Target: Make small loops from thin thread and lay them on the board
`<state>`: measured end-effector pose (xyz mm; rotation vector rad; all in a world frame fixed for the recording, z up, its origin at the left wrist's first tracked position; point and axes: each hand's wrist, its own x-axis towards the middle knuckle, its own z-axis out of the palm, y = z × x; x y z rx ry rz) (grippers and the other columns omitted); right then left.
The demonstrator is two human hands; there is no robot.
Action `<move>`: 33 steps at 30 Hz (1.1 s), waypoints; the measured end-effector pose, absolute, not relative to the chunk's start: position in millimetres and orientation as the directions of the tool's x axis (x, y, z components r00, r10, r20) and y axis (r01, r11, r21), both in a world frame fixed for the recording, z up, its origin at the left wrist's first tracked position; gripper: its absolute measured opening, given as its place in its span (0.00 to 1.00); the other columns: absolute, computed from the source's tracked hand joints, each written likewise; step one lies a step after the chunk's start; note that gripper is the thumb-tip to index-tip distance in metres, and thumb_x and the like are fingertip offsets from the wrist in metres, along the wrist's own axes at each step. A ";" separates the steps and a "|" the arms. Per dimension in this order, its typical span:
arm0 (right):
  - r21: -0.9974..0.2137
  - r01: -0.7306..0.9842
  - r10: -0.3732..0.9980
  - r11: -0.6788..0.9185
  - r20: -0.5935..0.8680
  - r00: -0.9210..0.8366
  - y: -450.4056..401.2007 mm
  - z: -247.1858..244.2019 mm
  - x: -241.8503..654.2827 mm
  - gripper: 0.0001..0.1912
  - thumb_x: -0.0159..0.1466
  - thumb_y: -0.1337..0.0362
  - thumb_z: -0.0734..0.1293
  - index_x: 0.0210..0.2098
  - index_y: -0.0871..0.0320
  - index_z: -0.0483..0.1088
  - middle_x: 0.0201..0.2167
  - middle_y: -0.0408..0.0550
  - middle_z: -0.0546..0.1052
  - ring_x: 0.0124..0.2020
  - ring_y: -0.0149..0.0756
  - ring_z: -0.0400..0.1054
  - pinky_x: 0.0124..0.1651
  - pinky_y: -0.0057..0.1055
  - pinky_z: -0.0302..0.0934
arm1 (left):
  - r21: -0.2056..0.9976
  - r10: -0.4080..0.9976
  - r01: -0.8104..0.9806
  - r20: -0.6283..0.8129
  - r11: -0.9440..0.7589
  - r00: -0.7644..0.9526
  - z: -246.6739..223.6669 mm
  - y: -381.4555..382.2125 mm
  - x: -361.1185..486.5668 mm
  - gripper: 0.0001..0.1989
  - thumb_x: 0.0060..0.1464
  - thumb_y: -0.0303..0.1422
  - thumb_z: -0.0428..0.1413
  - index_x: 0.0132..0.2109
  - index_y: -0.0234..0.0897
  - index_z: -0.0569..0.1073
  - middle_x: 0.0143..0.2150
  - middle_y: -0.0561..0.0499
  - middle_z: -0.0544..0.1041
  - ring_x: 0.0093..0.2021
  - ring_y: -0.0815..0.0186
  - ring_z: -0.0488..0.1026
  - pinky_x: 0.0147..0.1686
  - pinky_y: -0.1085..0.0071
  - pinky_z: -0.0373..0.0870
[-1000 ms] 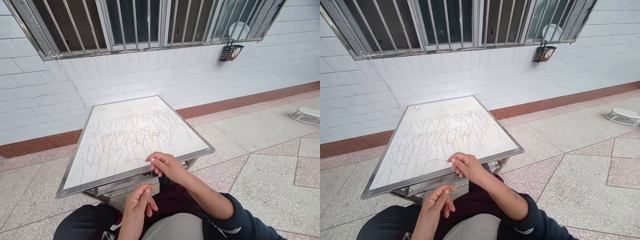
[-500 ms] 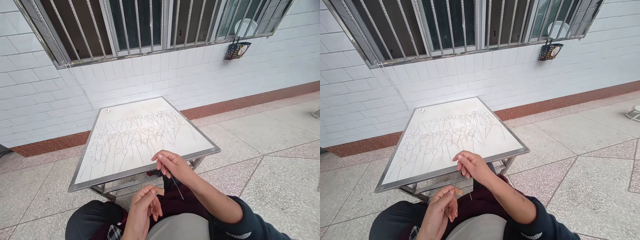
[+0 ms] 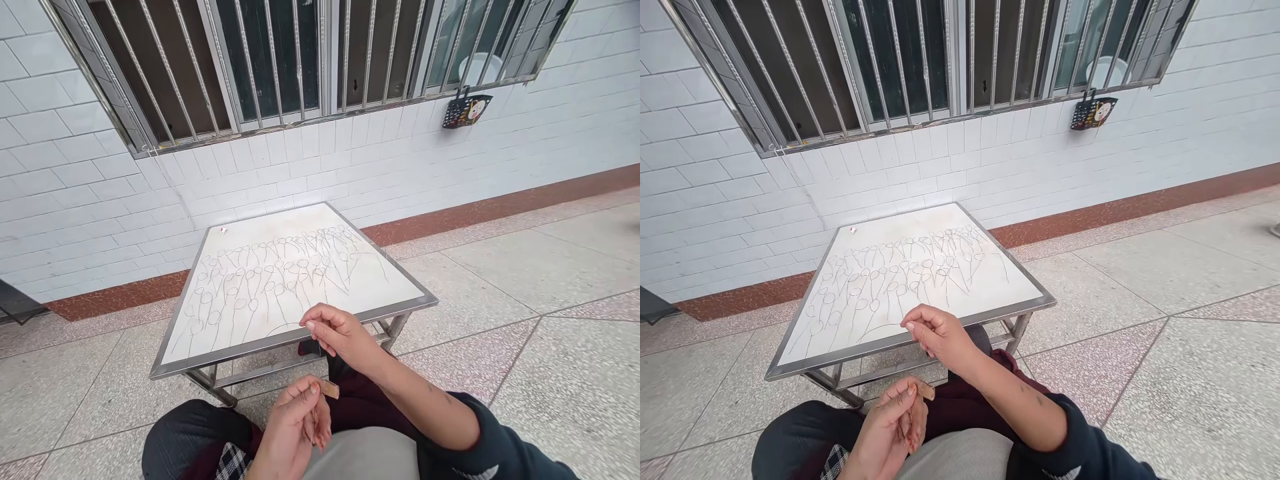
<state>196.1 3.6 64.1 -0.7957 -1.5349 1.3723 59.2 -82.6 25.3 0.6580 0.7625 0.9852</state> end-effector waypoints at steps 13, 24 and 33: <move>-0.770 0.312 0.821 0.556 0.567 -0.066 22.7 57.3 219.8 0.09 0.66 0.62 0.59 0.38 0.55 0.70 0.34 0.47 0.74 0.35 0.35 0.67 0.40 0.30 0.61 | 0.979 0.910 0.071 -0.203 0.190 0.361 16.2 -72.6 58.7 0.23 0.52 0.49 0.53 0.41 0.33 0.74 0.24 0.47 0.77 0.23 0.65 0.70 0.25 0.72 0.64; -0.766 0.357 0.840 0.535 0.436 -0.323 40.4 44.7 208.7 0.12 0.66 0.64 0.57 0.40 0.53 0.73 0.34 0.46 0.74 0.33 0.33 0.67 0.38 0.30 0.61 | 0.865 0.923 0.481 0.291 -0.141 -0.253 66.7 -16.6 1.3 0.18 0.52 0.36 0.56 0.51 0.43 0.72 0.43 0.47 0.76 0.38 0.62 0.73 0.32 0.69 0.68; -0.772 0.340 0.831 0.537 0.414 -0.370 44.1 43.4 211.3 0.11 0.65 0.65 0.58 0.40 0.54 0.72 0.34 0.46 0.74 0.33 0.32 0.67 0.37 0.29 0.60 | 0.823 0.904 0.522 0.374 -0.222 -0.206 63.0 -10.7 13.3 0.14 0.55 0.33 0.53 0.48 0.40 0.74 0.39 0.50 0.78 0.39 0.64 0.75 0.43 0.66 0.69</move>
